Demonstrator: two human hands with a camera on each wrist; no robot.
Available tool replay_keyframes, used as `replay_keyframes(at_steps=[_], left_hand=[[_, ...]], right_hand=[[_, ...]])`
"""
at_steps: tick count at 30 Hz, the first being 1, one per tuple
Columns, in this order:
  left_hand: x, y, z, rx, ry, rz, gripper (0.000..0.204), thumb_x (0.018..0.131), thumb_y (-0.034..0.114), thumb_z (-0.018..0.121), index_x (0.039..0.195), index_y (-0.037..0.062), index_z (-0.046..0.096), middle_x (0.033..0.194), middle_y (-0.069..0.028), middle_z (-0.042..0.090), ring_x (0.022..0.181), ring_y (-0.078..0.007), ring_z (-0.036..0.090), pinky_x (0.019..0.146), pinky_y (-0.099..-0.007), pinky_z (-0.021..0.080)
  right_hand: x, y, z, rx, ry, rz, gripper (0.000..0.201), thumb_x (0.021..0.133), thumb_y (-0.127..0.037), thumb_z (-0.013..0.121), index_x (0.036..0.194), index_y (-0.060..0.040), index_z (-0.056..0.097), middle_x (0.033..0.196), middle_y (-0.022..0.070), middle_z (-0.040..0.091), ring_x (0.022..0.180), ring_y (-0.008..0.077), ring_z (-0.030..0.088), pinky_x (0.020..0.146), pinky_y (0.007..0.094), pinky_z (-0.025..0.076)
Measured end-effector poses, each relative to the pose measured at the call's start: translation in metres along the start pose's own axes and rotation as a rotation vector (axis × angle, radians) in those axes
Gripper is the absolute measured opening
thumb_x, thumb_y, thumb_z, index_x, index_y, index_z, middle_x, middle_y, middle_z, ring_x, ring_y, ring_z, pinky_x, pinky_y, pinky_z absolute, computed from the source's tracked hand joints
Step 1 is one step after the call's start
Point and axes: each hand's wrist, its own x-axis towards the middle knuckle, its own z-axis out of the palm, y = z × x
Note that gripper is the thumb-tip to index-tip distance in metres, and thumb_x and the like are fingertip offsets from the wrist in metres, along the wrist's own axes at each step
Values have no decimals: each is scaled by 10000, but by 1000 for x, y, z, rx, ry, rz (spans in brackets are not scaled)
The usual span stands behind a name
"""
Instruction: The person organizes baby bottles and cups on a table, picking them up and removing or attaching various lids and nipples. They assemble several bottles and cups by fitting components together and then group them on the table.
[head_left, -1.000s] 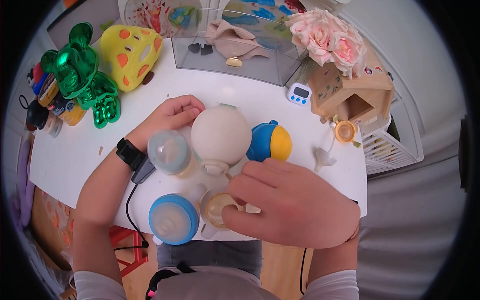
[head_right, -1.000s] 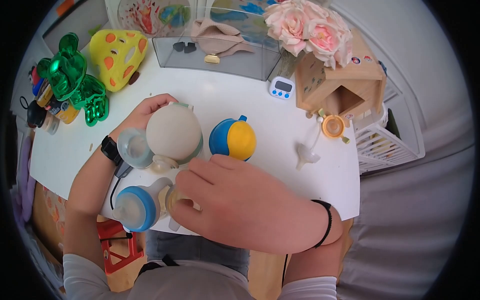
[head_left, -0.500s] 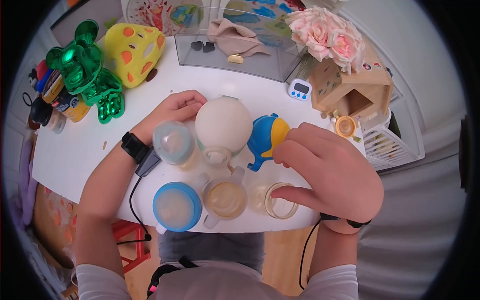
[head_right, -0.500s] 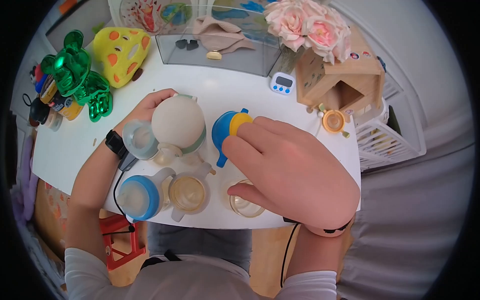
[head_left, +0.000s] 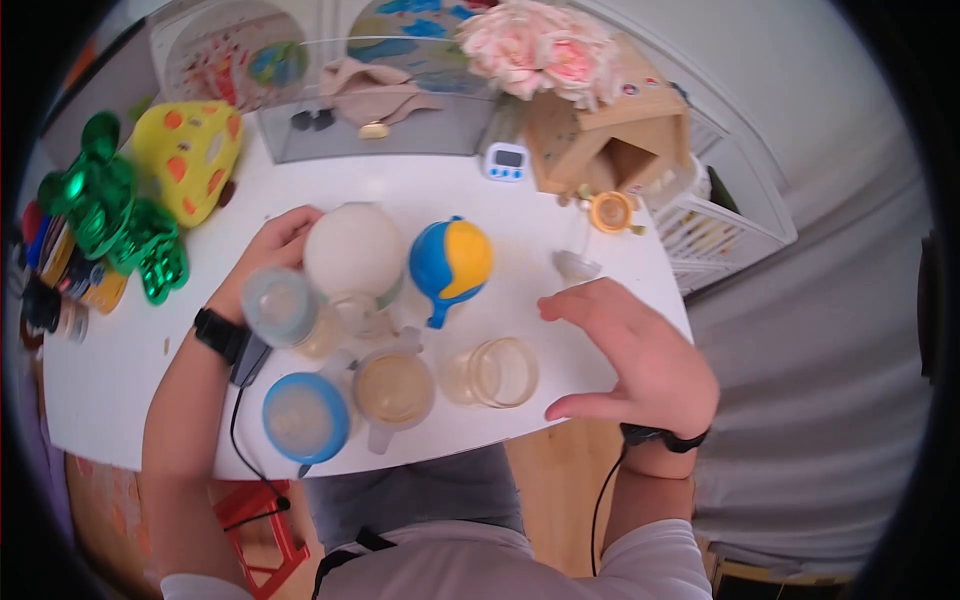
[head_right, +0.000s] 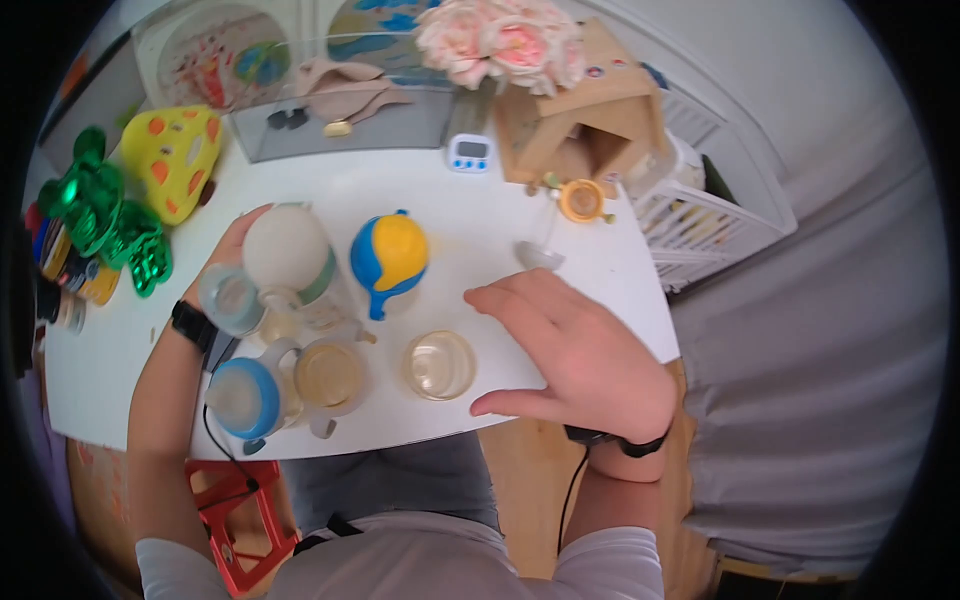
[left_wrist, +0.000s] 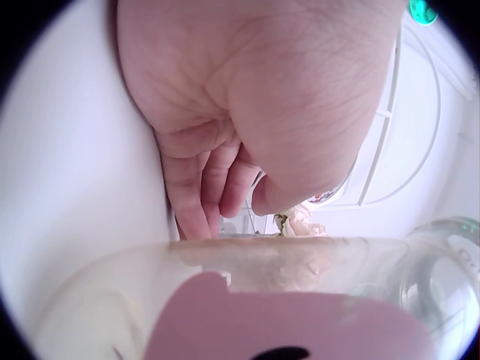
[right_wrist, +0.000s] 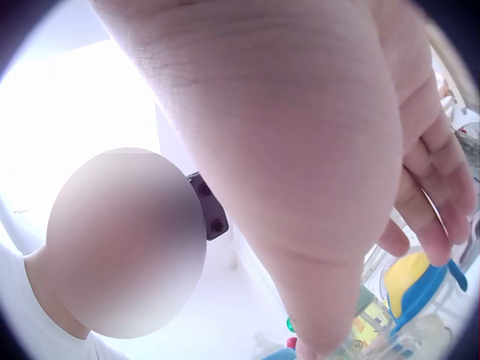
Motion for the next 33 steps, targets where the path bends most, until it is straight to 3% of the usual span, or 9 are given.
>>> replay_keyframes(at_steps=[3, 7, 9, 12, 19, 21, 26, 31, 33], left_hand=[[0, -1, 3, -56, 16, -4, 208, 1103, 197, 630, 1236, 40, 661, 1081, 28, 707, 965, -41, 644, 838, -225, 533], [3, -3, -1, -72, 13, -36, 206, 1100, 195, 627, 1234, 42, 660, 1081, 29, 706, 963, -36, 642, 833, -221, 529], [5, -6, -2, -107, -6, -41, 208, 1101, 197, 626, 1235, 42, 659, 1083, 29, 706, 961, -35, 640, 827, -220, 527], [7, -9, -6, -67, -6, -3, 210, 1102, 199, 618, 1236, 41, 657, 1057, 38, 701, 929, -25, 629, 794, -209, 514], [11, -16, -12, -12, -8, -25, 198, 1110, 210, 608, 1219, 52, 657, 985, 64, 676, 843, 2, 577, 720, -181, 465], [10, -17, -14, 11, -12, -33, 193, 1112, 208, 606, 1213, 51, 656, 986, 62, 678, 847, 2, 580, 724, -182, 468], [9, -8, -3, -40, 9, -28, 190, 1116, 216, 604, 1197, 51, 652, 972, 58, 676, 862, -9, 591, 748, -191, 483], [9, -12, -12, -39, -9, -40, 183, 1118, 210, 603, 1195, 53, 654, 998, 50, 687, 892, -19, 612, 779, -198, 503], [14, -19, -17, -7, -11, -33, 179, 1119, 207, 601, 1190, 53, 657, 1007, 46, 691, 902, -22, 620, 790, -201, 511]], right_hand=[[-15, -5, 15, 93, 60, 78, 876, 765, -371, 937, 1440, 28, 548, 1314, 208, 634, 1194, 408, 616, 1025, 444, 523], [-19, -13, 40, 188, 135, 170, 925, 771, -352, 936, 1492, 27, 498, 1348, 215, 624, 1230, 410, 600, 1040, 443, 520], [-16, -13, 60, 167, 187, 183, 1068, 717, -323, 988, 1578, -10, 437, 1425, 160, 631, 1264, 340, 609, 1028, 426, 530], [-11, -11, 79, 241, 230, 210, 1078, 708, -271, 997, 1594, -36, 429, 1389, 150, 659, 1239, 318, 632, 991, 400, 537], [-24, 0, 83, 357, 366, 238, 1002, 760, -167, 957, 1596, -47, 420, 1281, 120, 690, 1127, 271, 665, 933, 364, 539], [-29, 4, 75, 404, 453, 235, 1037, 730, -150, 972, 1599, -50, 416, 1250, 101, 696, 1113, 220, 652, 901, 340, 519], [-27, 38, 42, 600, 666, 170, 1009, 763, -64, 933, 1605, -21, 378, 1323, 122, 656, 1133, 204, 616, 948, 344, 503], [49, 63, 22, 744, 909, 218, 776, 868, -48, 874, 1505, 13, 435, 1311, 134, 657, 1199, 208, 628, 980, 355, 581], [86, 89, 24, 620, 820, 161, 754, 880, -114, 881, 1476, 29, 442, 1309, 149, 665, 1196, 215, 654, 928, 334, 614]])
